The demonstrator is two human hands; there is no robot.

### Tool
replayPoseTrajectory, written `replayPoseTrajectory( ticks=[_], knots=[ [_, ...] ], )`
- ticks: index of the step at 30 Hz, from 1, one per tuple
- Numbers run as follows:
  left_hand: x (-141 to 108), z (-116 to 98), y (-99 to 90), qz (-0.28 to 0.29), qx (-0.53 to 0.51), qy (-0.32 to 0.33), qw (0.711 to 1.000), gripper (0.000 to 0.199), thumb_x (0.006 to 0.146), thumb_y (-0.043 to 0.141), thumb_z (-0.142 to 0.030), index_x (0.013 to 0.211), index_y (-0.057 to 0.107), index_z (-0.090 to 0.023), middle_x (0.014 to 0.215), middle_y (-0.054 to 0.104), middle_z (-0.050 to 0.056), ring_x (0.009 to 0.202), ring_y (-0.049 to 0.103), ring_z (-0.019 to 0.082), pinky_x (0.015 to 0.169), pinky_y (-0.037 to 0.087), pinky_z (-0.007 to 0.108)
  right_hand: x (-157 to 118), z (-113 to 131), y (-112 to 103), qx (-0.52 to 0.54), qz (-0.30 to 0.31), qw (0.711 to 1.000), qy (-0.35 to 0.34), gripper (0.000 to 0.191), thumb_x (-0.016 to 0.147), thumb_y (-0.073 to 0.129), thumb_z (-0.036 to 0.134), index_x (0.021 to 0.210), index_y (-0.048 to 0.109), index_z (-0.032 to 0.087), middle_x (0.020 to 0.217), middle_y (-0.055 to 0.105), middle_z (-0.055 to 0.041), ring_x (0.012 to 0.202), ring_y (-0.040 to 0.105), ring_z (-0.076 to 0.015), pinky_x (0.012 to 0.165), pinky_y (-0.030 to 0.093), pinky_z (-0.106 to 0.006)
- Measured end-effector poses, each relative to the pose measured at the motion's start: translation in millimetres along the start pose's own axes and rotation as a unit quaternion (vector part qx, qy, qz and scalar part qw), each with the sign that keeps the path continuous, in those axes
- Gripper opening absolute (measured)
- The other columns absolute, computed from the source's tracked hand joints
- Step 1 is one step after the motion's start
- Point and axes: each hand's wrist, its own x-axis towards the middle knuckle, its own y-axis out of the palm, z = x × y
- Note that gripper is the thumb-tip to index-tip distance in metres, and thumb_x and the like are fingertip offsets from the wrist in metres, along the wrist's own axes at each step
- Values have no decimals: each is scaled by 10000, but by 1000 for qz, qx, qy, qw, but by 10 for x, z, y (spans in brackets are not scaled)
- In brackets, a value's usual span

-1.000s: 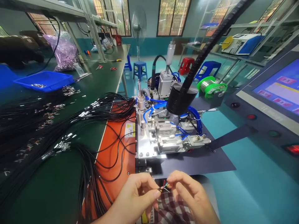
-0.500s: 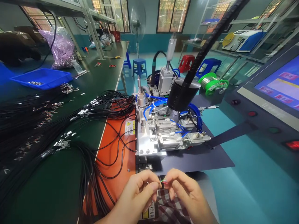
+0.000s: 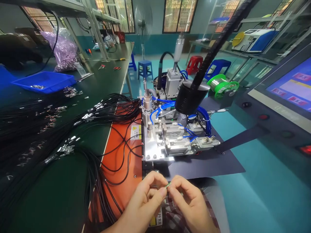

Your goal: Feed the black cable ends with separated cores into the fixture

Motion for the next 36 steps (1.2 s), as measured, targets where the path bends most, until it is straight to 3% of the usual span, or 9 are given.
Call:
replayPoseTrajectory(
  ticks=[2,6,14,20,24,30,36],
  knots=[
    [10,-10,15,-22,-9,4,1000,229,815,607,-384,892,508,-191,547,401,-88,457,326,54,428,223,165,-18,4,31,-23,-14,1000,-14,238,843,575,302,640,532,186,640,495,14,587,446,-136,559,385,-239],
    [37,-49,50,-63,-17,-19,998,265,810,604,-409,737,487,-182,421,339,-102,398,263,49,403,168,174,-41,58,64,-45,-35,997,-47,240,835,572,278,615,514,199,612,474,21,566,434,-137,530,363,-242],
    [68,19,-12,-53,-162,-64,983,279,816,602,-383,700,451,-179,405,321,-111,390,148,39,409,101,199,-1,-37,190,-53,-23,996,-72,219,851,524,234,636,514,194,625,479,20,579,453,-138,548,377,-247],
    [91,-46,-62,-53,-102,-84,990,286,757,664,-397,767,507,-158,455,408,-80,406,257,42,417,139,199,39,-130,207,-82,-28,994,-62,239,873,497,230,637,487,199,631,479,18,587,459,-141,570,378,-256],
    [90,-1,-93,-62,-113,-88,988,275,750,668,-384,749,537,-142,407,356,-97,383,220,35,408,109,205,65,-109,162,-92,-22,993,-69,240,861,521,238,625,505,197,614,477,18,571,458,-143,552,373,-252],
    [107,37,-128,-44,-170,-95,980,245,737,696,-337,743,557,-136,456,373,-89,392,249,24,407,115,198,146,-14,40,28,-21,997,68,196,803,609,365,711,621,194,615,517,18,537,441,-132,490,360,-222],
    [101,-1,-110,-27,-181,-103,978,257,725,716,-332,734,550,-136,467,373,-90,392,245,18,412,116,200,185,-14,49,142,31,983,110,263,780,649,400,667,577,174,559,441,43,499,369,-98,477,314,-204]
  ],
)
